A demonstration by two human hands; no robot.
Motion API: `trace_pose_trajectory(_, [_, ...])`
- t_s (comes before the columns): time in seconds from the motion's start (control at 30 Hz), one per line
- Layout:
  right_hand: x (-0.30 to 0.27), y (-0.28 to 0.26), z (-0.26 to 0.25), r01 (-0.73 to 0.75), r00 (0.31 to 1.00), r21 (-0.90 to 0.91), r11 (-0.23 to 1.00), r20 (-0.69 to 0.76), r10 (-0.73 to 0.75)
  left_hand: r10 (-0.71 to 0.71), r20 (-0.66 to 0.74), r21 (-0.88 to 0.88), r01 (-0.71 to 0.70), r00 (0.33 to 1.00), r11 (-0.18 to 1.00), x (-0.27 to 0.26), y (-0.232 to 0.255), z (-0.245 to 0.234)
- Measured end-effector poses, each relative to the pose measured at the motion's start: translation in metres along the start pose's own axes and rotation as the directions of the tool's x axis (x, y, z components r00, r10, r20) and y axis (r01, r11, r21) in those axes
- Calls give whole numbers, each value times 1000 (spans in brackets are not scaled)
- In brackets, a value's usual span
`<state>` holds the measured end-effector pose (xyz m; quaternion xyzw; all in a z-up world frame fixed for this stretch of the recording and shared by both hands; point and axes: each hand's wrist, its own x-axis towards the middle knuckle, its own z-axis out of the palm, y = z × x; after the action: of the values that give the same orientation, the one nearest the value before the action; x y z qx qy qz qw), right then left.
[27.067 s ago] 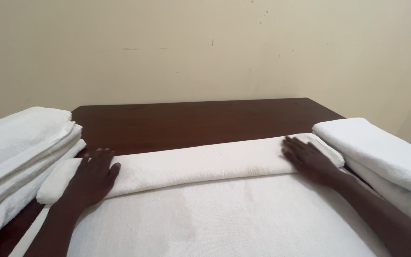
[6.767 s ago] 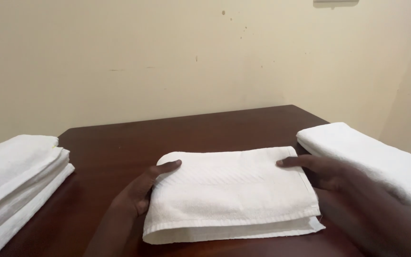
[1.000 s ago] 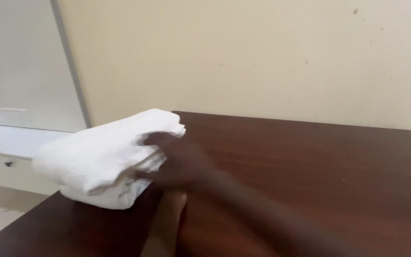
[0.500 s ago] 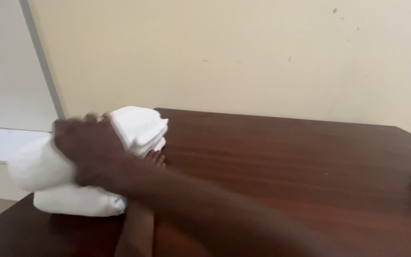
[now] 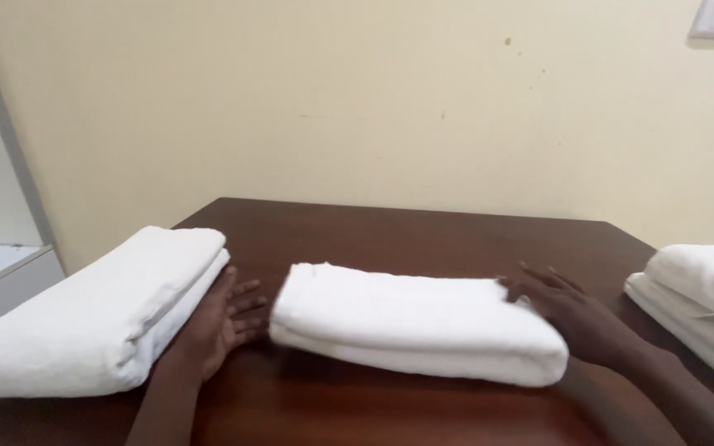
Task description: Folding white towels on a dark wooden table.
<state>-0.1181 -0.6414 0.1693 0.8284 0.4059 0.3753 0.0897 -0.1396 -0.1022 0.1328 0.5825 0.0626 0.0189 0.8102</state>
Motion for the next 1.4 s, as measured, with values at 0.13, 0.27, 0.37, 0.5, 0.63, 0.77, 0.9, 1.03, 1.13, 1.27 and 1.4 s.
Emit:
trace_pose_trajectory(0.13, [-15,-4,-35,-563,816,258,785,323,479,83,13,287,-83,996,954,19,-25,17])
trace_pose_trajectory(0.27, [28,-62,-77,-767,623,483,423,399,673,55,166,370,-114,985,922,5,-28,47])
trace_pose_trajectory(0.37, [34,-92,-47,-516,856,386,765,272,440,21,235,273,-87,972,958,3,-30,53])
trace_pose_trajectory(0.5, [43,-112,-27,-289,957,251,924,65,282,-36,148,400,-26,988,916,-16,-14,60])
trace_pose_trajectory(0.63, [43,-97,-20,-510,860,306,804,173,479,-27,174,392,-44,984,919,44,-43,34])
trace_pose_trajectory(0.77, [38,-58,-27,-780,415,613,124,360,835,31,33,542,-44,999,839,70,-62,41])
trace_pose_trajectory(0.9, [17,-33,-70,-495,63,757,-427,522,851,192,-37,840,-74,981,538,7,-45,92])
trace_pose_trajectory(1.03, [-17,-10,-83,-167,-49,754,-635,637,769,218,-115,780,-47,969,624,4,-33,84])
trace_pose_trajectory(1.13, [-65,21,-44,-196,-74,773,-603,601,796,271,-103,861,-51,957,507,23,-25,45])
trace_pose_trajectory(1.27, [-143,75,18,-725,-64,366,-584,807,586,477,-193,977,124,858,173,1,-3,24])
trace_pose_trajectory(1.4, [-119,57,-25,-955,231,290,62,596,769,699,9,995,60,715,-75,-12,-9,34])
